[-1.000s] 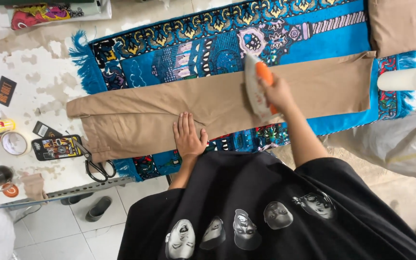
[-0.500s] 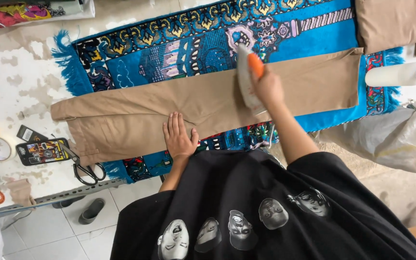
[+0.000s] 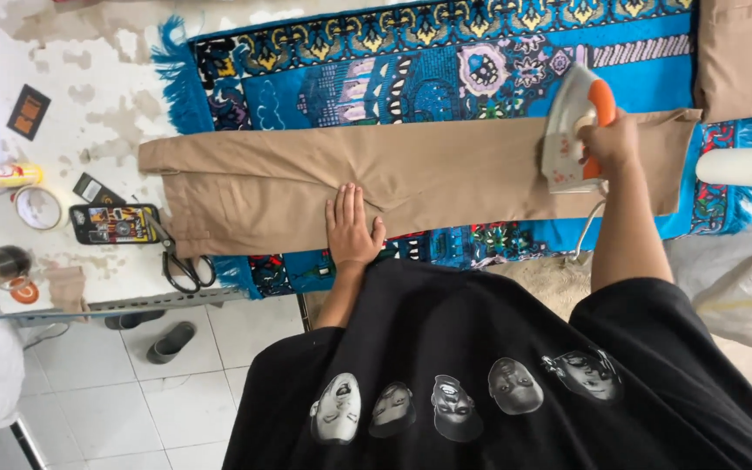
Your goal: Ironing a pair of tan pants, spraying them with liquid, and folding them into a brown paper sleeve.
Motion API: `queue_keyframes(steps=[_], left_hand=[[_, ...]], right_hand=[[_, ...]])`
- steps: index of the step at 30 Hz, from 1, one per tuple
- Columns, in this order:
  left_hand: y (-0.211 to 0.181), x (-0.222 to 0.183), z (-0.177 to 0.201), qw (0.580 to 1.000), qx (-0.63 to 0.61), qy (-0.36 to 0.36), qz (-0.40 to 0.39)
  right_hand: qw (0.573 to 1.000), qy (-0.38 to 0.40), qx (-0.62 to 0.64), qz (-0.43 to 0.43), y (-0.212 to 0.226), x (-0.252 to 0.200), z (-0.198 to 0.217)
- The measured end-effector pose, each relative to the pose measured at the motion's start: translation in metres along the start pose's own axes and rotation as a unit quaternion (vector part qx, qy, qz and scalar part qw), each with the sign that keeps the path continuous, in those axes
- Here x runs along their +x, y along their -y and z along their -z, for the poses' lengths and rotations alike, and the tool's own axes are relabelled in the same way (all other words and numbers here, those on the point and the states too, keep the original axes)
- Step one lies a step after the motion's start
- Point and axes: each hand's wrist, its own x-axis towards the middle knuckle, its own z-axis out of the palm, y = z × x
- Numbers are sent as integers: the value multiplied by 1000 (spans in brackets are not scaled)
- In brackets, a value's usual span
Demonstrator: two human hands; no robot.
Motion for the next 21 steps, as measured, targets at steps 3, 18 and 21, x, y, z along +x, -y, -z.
queue_keyframes(steps=[3,18,21], left_hand=[[2,-4,-7,999,4,-30,-10],[143,78,115,895,-165,1,415],[221,94,97,818,-198,-43,538]], right_hand=[[994,62,-35,80,25,-42,-62],[912,308,-184,199,218,-179,-296],[899,331,-194,210,245,-196,-326]])
